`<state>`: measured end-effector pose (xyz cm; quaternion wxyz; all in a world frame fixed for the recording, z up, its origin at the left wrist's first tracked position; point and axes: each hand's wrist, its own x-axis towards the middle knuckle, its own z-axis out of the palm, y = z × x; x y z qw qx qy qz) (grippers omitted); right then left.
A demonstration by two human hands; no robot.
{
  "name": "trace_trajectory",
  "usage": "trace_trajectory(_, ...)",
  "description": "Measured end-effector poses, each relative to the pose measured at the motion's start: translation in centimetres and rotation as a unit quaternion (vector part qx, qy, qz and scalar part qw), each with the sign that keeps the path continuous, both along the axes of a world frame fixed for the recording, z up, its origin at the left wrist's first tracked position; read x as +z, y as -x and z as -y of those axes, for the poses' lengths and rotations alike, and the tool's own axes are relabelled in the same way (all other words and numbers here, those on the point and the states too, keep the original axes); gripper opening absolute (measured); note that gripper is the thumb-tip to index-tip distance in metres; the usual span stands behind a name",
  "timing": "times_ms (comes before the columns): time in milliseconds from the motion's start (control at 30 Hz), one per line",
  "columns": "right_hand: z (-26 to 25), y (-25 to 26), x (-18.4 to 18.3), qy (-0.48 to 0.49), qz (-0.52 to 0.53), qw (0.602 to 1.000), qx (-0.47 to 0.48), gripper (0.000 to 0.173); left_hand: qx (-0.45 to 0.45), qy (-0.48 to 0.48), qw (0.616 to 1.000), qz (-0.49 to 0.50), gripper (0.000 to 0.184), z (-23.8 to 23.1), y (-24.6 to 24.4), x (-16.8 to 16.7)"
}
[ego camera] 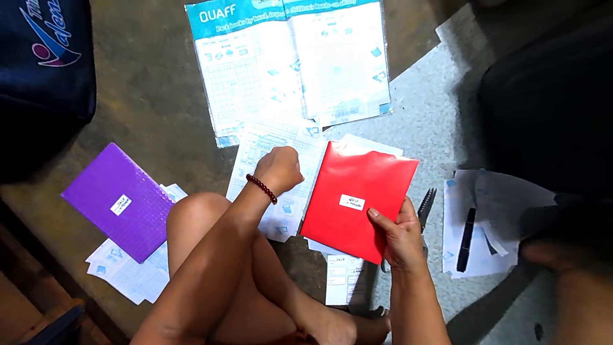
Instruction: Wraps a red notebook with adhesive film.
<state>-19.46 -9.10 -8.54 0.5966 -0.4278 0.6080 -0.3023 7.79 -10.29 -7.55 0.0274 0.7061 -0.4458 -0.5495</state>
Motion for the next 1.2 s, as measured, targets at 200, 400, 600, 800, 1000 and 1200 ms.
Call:
trace_trajectory(200, -0.3, -0.1, 0.4, -0.003, -0.041, 0.999, 0.001, 0.048, -0.011, 0.025, 0.999, 0.029, 0.015, -0.1, 0.3, 0.5)
trace_trajectory(400, -0.2, -0.2, 0.7, 0.001, -0.055, 0.998, 0.009, 0.050, -0.086, 0.146, 0.985, -0.019, 0.015, -0.8, 1.8, 0.5)
trace_trajectory(600, -0.3, -0.6, 0.9, 0.008, -0.049, 0.999, 0.012, 0.051, -0.122, 0.139, 0.983, -0.014, 0.022, -1.6, 3.5, -0.1)
trace_trajectory(800, -0.3, -0.6, 0.4, 0.000, -0.032, 0.999, -0.005, 0.053, -0.143, 0.096, 0.985, 0.008, 0.052, -1.0, 3.8, 1.3)
trace_trajectory(1000, -0.2, -0.5, 0.3, -0.006, -0.020, 1.000, -0.005, 0.052, -0.135, 0.079, 0.987, 0.033, 0.079, -1.0, 4.2, 1.7)
trace_trajectory(1200, -0.1, -0.5, 0.2, -0.012, -0.024, 1.000, -0.008, 0.053, -0.143, 0.078, 0.986, 0.044, 0.085, -1.0, 4.3, 1.8)
